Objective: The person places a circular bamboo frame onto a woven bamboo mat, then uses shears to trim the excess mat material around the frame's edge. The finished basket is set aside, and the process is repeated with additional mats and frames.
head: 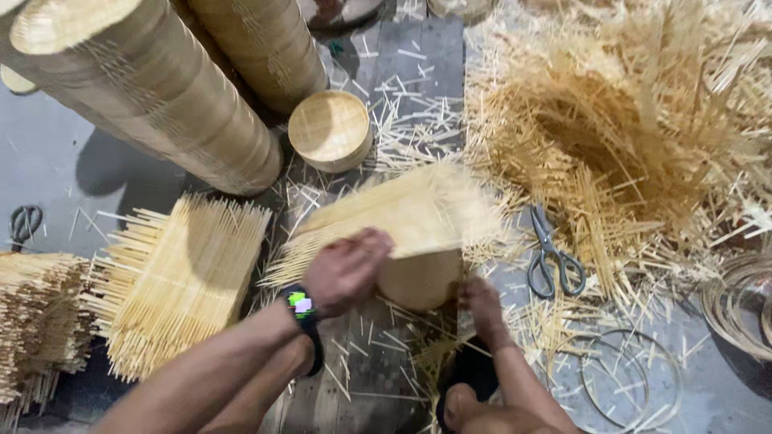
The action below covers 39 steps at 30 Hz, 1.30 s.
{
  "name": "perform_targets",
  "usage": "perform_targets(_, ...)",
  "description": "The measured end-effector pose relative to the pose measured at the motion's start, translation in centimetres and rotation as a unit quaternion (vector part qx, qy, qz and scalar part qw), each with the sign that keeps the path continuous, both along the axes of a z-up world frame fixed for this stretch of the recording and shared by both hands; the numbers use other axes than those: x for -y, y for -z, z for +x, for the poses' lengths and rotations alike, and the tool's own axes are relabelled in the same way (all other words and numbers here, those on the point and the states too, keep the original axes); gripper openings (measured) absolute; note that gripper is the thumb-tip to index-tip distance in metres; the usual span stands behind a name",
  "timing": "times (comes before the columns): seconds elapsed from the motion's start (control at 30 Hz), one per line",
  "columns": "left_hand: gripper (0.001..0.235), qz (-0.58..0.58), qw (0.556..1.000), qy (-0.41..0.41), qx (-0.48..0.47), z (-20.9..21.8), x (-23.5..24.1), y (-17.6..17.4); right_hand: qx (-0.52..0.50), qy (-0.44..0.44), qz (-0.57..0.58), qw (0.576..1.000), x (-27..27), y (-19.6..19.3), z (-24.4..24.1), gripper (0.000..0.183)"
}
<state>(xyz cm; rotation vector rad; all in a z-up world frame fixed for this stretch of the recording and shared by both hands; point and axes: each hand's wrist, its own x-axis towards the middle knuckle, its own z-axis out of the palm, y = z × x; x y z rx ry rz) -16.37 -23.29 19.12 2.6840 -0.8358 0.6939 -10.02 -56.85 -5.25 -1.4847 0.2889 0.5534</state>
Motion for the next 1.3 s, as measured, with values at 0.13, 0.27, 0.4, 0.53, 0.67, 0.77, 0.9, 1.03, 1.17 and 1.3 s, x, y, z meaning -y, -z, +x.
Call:
perform_targets(0.13, 0.058, 0.07, 0.985, 0.054, -0.145, -1.2, 4.7, 10.7, -0.061, -0.01, 0.181, 0.981, 4.3, -0.8, 2.8, 0.084)
perform_targets(0.27, 0.059, 0.061, 0.967, 0.011, -0.248, -3.9, 7.7, 18.8, -0.045, -0.044, -0.004, 0.998, 3.3, -1.3, 4.4, 0.056)
perform_targets(0.4, 0.041, -0.075, 0.964, 0.003, -0.255, -4.0, 7.6, 21.5, -0.024, -0.032, -0.049, 0.998, 1.5, -2.1, 3.8, 0.03)
perform_targets(0.53, 0.038, -0.23, 0.925, -0.148, -0.263, -1.0, 4.2, 20.8, 0.006, -0.051, -0.035, 0.998, 1.4, -3.4, 4.0, 0.03)
perform_targets(0.67, 0.058, -0.204, 0.891, -0.312, -0.258, 1.8, 2.1, 19.5, -0.007, -0.062, -0.01, 0.998, 1.7, -4.3, 4.1, 0.032)
perform_targets(0.77, 0.053, -0.177, 0.896, -0.303, -0.272, 2.2, 2.2, 19.0, -0.026, -0.063, -0.018, 0.997, 1.7, -5.3, 4.7, 0.031)
perform_targets(0.9, 0.054, -0.136, 0.914, -0.323, -0.203, 1.4, 3.3, 18.5, 0.018, -0.06, -0.094, 0.994, 1.7, -8.3, 4.1, 0.041)
perform_targets(1.03, 0.062, -0.173, 0.891, -0.364, -0.21, 1.5, 4.3, 18.7, 0.392, 0.006, -0.454, 0.8, 0.0, -11.0, 2.0, 0.064)
perform_targets(1.17, 0.06, -0.213, 0.892, -0.344, -0.199, 1.9, 4.4, 19.8, 0.375, -0.133, -0.415, 0.818, -3.9, -9.5, 0.1, 0.055)
perform_targets(1.3, 0.056, -0.263, 0.876, -0.354, -0.195, 1.5, 4.2, 20.6, 0.341, -0.081, -0.379, 0.856, -4.6, -7.8, -0.5, 0.05)
